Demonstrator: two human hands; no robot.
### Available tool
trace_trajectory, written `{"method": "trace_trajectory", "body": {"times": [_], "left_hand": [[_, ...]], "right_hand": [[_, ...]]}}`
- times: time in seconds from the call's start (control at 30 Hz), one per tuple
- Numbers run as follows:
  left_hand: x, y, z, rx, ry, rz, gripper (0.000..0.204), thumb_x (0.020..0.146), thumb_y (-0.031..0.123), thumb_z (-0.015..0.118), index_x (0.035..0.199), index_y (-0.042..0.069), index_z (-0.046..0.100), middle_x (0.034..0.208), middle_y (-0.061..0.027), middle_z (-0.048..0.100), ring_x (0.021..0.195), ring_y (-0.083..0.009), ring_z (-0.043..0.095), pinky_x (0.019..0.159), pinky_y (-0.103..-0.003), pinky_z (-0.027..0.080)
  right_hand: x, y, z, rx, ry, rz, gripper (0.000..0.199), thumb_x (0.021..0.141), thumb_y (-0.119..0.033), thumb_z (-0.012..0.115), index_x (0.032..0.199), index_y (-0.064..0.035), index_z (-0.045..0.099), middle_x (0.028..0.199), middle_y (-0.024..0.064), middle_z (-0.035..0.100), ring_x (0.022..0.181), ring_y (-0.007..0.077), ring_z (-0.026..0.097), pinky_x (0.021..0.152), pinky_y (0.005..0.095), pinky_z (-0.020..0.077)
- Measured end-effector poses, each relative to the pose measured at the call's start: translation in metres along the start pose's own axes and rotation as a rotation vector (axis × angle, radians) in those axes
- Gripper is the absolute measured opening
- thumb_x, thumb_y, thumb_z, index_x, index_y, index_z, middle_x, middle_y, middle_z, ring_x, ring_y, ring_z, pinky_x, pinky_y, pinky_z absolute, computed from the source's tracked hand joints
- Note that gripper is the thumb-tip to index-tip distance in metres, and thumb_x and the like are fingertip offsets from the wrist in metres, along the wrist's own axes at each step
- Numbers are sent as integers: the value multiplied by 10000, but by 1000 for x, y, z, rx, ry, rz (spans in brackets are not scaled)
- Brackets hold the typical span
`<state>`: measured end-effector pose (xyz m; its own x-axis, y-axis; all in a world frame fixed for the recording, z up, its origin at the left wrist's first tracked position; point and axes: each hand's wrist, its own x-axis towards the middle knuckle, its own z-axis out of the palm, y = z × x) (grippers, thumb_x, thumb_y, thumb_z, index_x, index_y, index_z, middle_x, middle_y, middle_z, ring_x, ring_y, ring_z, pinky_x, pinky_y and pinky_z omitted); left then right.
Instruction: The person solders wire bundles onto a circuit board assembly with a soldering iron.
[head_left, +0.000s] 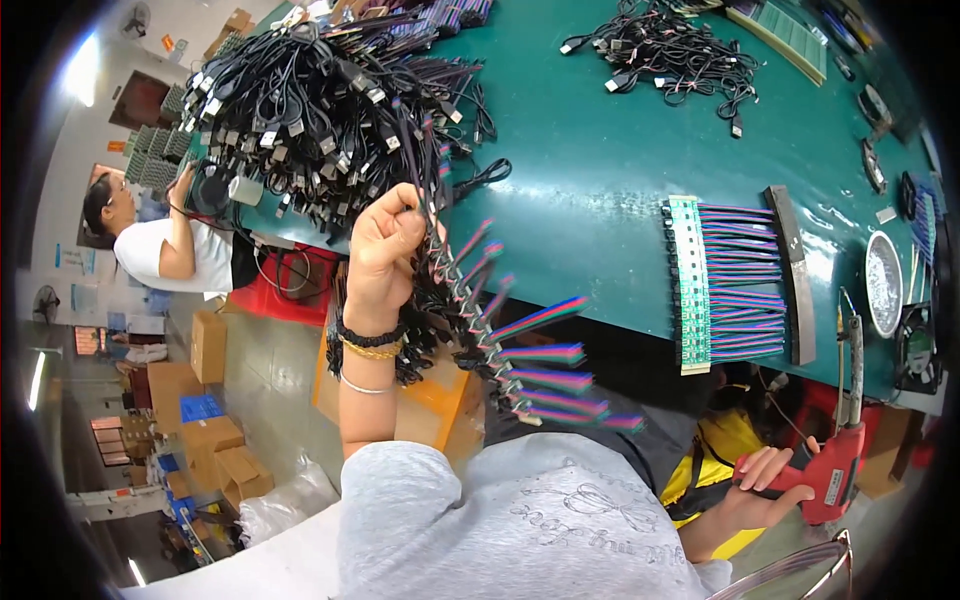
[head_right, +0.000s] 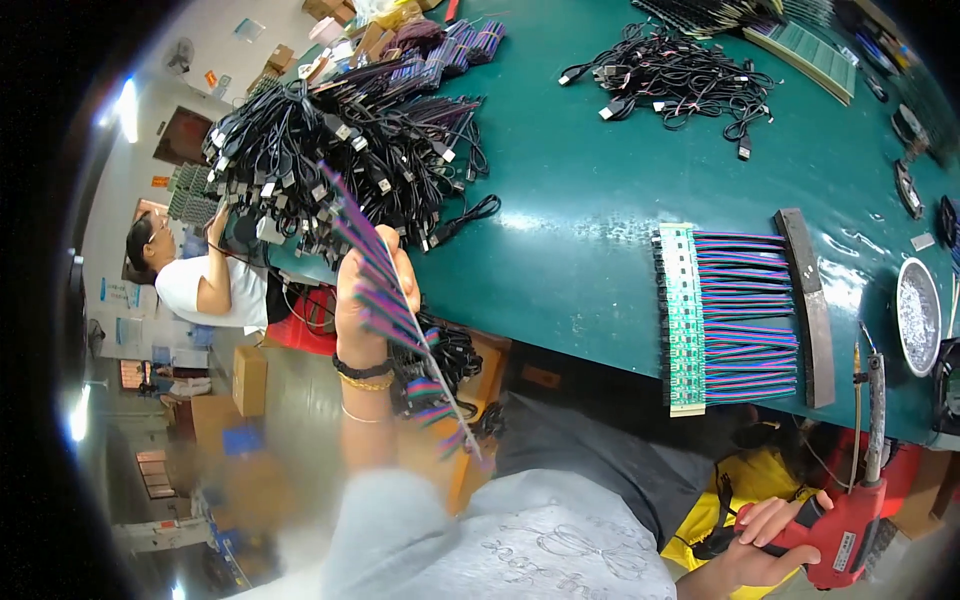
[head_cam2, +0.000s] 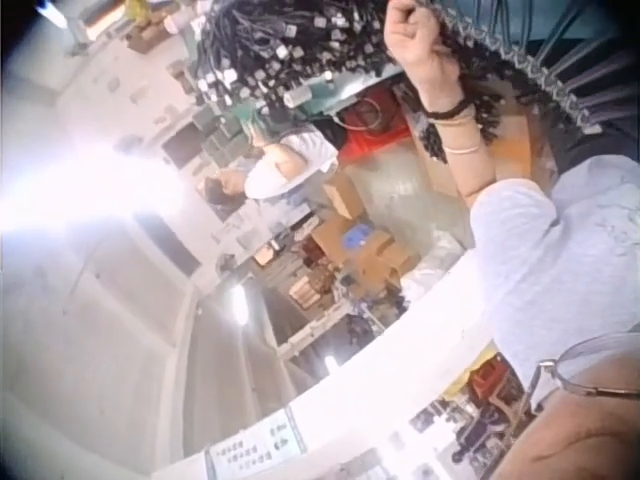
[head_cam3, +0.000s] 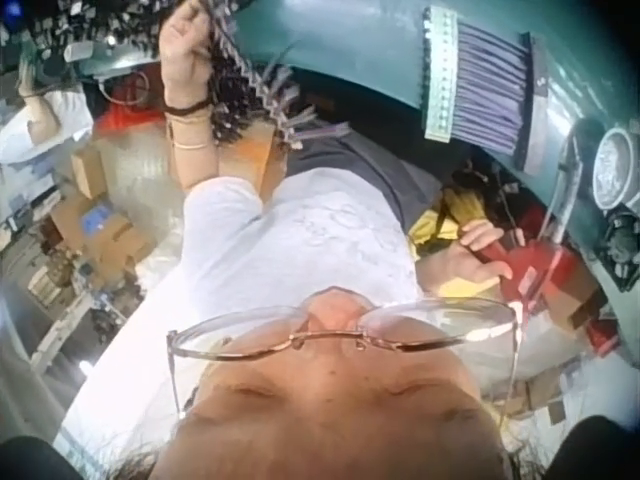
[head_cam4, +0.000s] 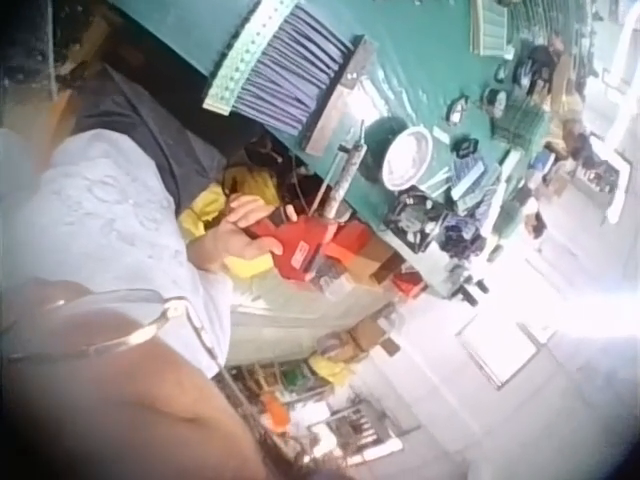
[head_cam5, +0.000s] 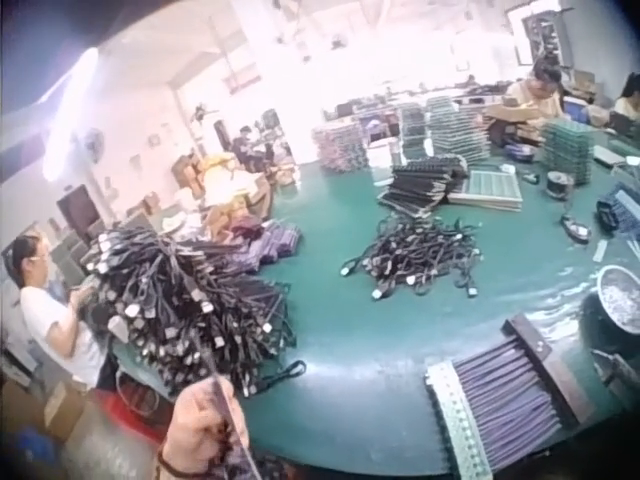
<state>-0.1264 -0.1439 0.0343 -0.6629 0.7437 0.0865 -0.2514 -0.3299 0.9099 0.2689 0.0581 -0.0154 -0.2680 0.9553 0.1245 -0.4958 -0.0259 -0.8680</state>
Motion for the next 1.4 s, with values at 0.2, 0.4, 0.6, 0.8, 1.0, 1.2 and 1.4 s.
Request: {"method": "trace_trajectory", "body": {"times": [0.2, 0.4, 0.6, 0.8, 1.0, 1.2, 1.4], "left_hand": [[-33, 19, 8, 203, 289, -102, 213, 885, 111, 632, 1042, 5, 537, 725, -9, 581, 622, -101, 596, 558, -229, 484], [-131, 59, -49, 399, 499, 27, 208, 839, 92, 646, 1011, 6, 566, 780, 23, 591, 642, -43, 534, 584, -187, 404], [-217, 56, -168, 487, 1070, -215, 187, 881, 50, 638, 1051, -16, 596, 836, -42, 661, 703, -114, 627, 652, -224, 494], [-209, -15, -305, 816, 1381, -353, 264, 880, 196, 646, 1057, 3, 675, 965, -100, 698, 844, -218, 663, 772, -313, 515], [-166, -101, -282, 1497, 1043, -1205, 613, 922, 582, 390, 1375, 185, 503, 1371, -180, 521, 1273, -401, 474, 1045, -517, 369], [-218, -84, -274, 1430, 1302, -690, 546, 921, 455, 507, 1269, 37, 559, 1247, -242, 585, 1171, -404, 545, 992, -484, 416], [-147, -56, -154, 1636, 1224, 301, 188, 903, 183, 605, 814, 24, 650, 795, -160, 647, 775, -343, 634, 709, -436, 494]], "right_hand": [[13, 5, 6, -29, -3, -22, 687, 967, -582, 386, 1339, -4, 359, 537, -13, 323, 414, 85, 311, 445, 233, 304], [17, 1, 1, 13, 16, -16, 664, 965, -566, 418, 1335, -17, 365, 560, -11, 325, 465, 87, 299, 493, 235, 299], [17, 2, 20, -19, 2, 53, 567, 956, -578, 428, 1123, -39, 489, 563, -5, 319, 490, 96, 314, 524, 246, 303], [23, 0, -3, 29, -117, 151, 562, 939, -585, 465, 621, -147, 314, 562, -3, 314, 517, 110, 339, 552, 244, 301], [18, 8, -5, 15, -82, 102, 556, 946, -584, 444, 634, -132, 352, 570, 6, 326, 513, 117, 344, 553, 249, 313], [45, 7, -10, 39, -339, 77, 550, 941, -546, 492, 1077, -39, 327, 566, 42, 411, 474, 152, 399, 534, 301, 394], [86, 80, 34, 318, -622, 116, 704, 941, -522, 515, 1351, 30, 357, 559, 59, 449, 440, 164, 422, 505, 319, 427]]}}
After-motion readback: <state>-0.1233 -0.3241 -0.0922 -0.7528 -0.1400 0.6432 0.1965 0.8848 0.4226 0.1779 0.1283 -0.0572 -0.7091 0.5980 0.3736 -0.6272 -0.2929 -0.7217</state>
